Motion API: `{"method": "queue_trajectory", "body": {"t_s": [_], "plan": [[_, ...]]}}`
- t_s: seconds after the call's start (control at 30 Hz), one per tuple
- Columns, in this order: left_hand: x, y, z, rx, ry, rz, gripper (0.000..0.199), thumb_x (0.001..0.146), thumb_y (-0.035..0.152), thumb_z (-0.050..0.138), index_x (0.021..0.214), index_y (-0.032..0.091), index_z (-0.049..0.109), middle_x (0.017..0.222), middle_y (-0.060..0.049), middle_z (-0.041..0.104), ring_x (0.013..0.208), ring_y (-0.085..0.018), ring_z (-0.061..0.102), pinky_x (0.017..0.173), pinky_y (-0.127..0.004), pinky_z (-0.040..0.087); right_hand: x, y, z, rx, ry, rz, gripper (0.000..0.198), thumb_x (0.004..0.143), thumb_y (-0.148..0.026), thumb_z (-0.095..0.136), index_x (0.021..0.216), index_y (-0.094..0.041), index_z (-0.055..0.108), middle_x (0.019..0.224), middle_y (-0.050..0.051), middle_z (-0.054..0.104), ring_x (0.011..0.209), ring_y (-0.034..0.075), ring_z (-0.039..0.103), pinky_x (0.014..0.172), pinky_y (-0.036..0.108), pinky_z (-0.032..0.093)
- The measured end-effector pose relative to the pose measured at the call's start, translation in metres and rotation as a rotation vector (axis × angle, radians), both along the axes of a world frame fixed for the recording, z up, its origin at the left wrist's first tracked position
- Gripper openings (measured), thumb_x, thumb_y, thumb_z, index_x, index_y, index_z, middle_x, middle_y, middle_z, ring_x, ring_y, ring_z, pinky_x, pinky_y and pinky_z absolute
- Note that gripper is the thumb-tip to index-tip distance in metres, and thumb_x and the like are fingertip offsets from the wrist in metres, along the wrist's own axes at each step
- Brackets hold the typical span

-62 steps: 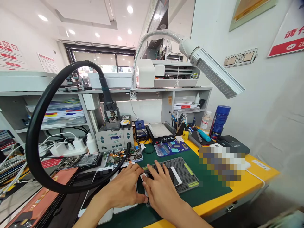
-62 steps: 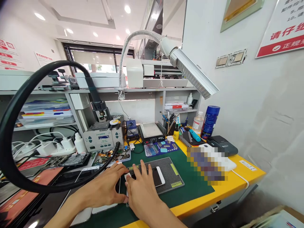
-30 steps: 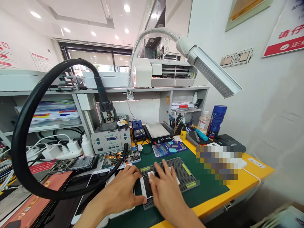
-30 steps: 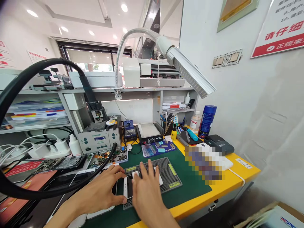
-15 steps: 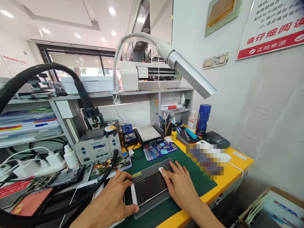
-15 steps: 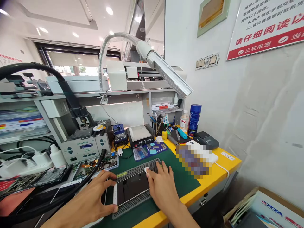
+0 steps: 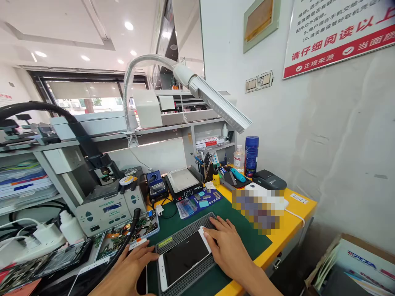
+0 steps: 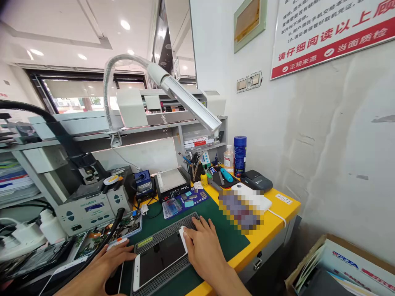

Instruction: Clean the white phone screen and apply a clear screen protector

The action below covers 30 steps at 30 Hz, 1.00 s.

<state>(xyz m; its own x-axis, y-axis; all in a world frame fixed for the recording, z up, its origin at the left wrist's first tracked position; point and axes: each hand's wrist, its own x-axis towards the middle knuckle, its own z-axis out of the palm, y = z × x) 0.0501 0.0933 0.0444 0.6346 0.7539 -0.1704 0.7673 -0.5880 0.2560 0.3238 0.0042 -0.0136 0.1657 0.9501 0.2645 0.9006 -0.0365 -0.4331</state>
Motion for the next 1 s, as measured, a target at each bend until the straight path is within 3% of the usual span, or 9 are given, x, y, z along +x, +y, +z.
{"method": "queue_trajectory", "body": {"t_s": [0.17, 0.33, 0.43, 0.5, 0.57, 0.7, 0.8, 1.0], "plan": [[0.000, 0.015, -0.021, 0.078, -0.094, -0.031, 0.065, 0.060, 0.037, 0.081, 0.123, 0.032, 0.066, 0.140, -0.003, 0.057, 0.139, -0.035, 0.038, 0.119, -0.052, 0.022, 0.004, -0.002, 0.002, -0.002, 0.046, 0.017, 0.045, 0.102, -0.042, 0.029, 0.129, -0.033, 0.064, 0.145, 0.006, 0.051, 0.139, 0.031, 0.037, 0.114, 0.056, 0.025], [0.017, 0.014, -0.036, 0.083, -0.197, -0.045, 0.065, 0.064, 0.047, 0.080, 0.126, 0.034, 0.064, 0.144, -0.002, 0.052, 0.138, -0.035, 0.039, 0.117, -0.049, 0.029, 0.027, -0.003, 0.001, 0.003, 0.036, -0.005, 0.045, 0.102, -0.042, 0.030, 0.127, -0.032, 0.065, 0.145, 0.008, 0.051, 0.140, 0.031, 0.036, 0.113, 0.057, 0.026], [0.033, 0.004, -0.031, 0.028, -0.223, -0.060, 0.064, 0.072, 0.052, 0.073, 0.131, 0.031, 0.059, 0.149, -0.003, 0.046, 0.143, -0.033, 0.032, 0.118, -0.050, 0.028, 0.048, -0.004, -0.001, 0.027, 0.003, -0.030, 0.044, 0.101, -0.042, 0.032, 0.126, -0.031, 0.067, 0.143, 0.009, 0.052, 0.139, 0.032, 0.037, 0.112, 0.057, 0.028], [0.043, 0.000, -0.022, -0.038, -0.180, -0.059, 0.065, 0.078, 0.056, 0.066, 0.136, 0.030, 0.055, 0.155, -0.002, 0.038, 0.146, -0.031, 0.025, 0.119, -0.050, 0.026, 0.060, -0.004, -0.002, 0.036, -0.005, -0.030, 0.044, 0.101, -0.043, 0.034, 0.125, -0.031, 0.067, 0.142, 0.009, 0.053, 0.137, 0.031, 0.040, 0.111, 0.055, 0.030], [0.051, -0.003, -0.011, -0.052, -0.135, -0.074, 0.069, 0.077, 0.057, 0.066, 0.138, 0.028, 0.053, 0.154, -0.004, 0.039, 0.146, -0.031, 0.024, 0.119, -0.048, 0.026, 0.068, -0.004, -0.002, 0.040, -0.006, -0.015, 0.043, 0.101, -0.044, 0.034, 0.124, -0.032, 0.068, 0.141, 0.008, 0.055, 0.136, 0.030, 0.042, 0.111, 0.054, 0.031], [0.063, -0.007, 0.008, 0.071, -0.162, -0.100, 0.068, 0.075, 0.063, 0.065, 0.129, 0.023, 0.060, 0.136, -0.010, 0.056, 0.128, -0.033, 0.048, 0.108, -0.044, 0.040, 0.071, -0.004, 0.002, 0.072, 0.021, -0.018, 0.045, 0.102, -0.044, 0.032, 0.123, -0.029, 0.069, 0.139, 0.008, 0.057, 0.136, 0.030, 0.042, 0.111, 0.052, 0.033], [0.068, -0.011, 0.006, 0.089, -0.197, -0.128, 0.064, 0.075, 0.061, 0.066, 0.126, 0.022, 0.062, 0.128, -0.010, 0.058, 0.121, -0.031, 0.053, 0.103, -0.039, 0.043, 0.063, -0.004, 0.004, 0.104, 0.016, -0.018, 0.046, 0.102, -0.042, 0.031, 0.124, -0.026, 0.068, 0.141, 0.007, 0.055, 0.139, 0.031, 0.037, 0.111, 0.053, 0.033], [0.062, -0.015, -0.014, -0.010, -0.253, -0.103, 0.065, 0.080, 0.054, 0.063, 0.137, 0.025, 0.053, 0.142, -0.008, 0.049, 0.128, -0.029, 0.047, 0.108, -0.037, 0.039, 0.041, -0.015, 0.005, 0.077, -0.134, 0.064, 0.044, 0.102, -0.039, 0.032, 0.132, -0.029, 0.061, 0.148, 0.003, 0.046, 0.145, 0.036, 0.022, 0.113, 0.064, 0.023]]}}
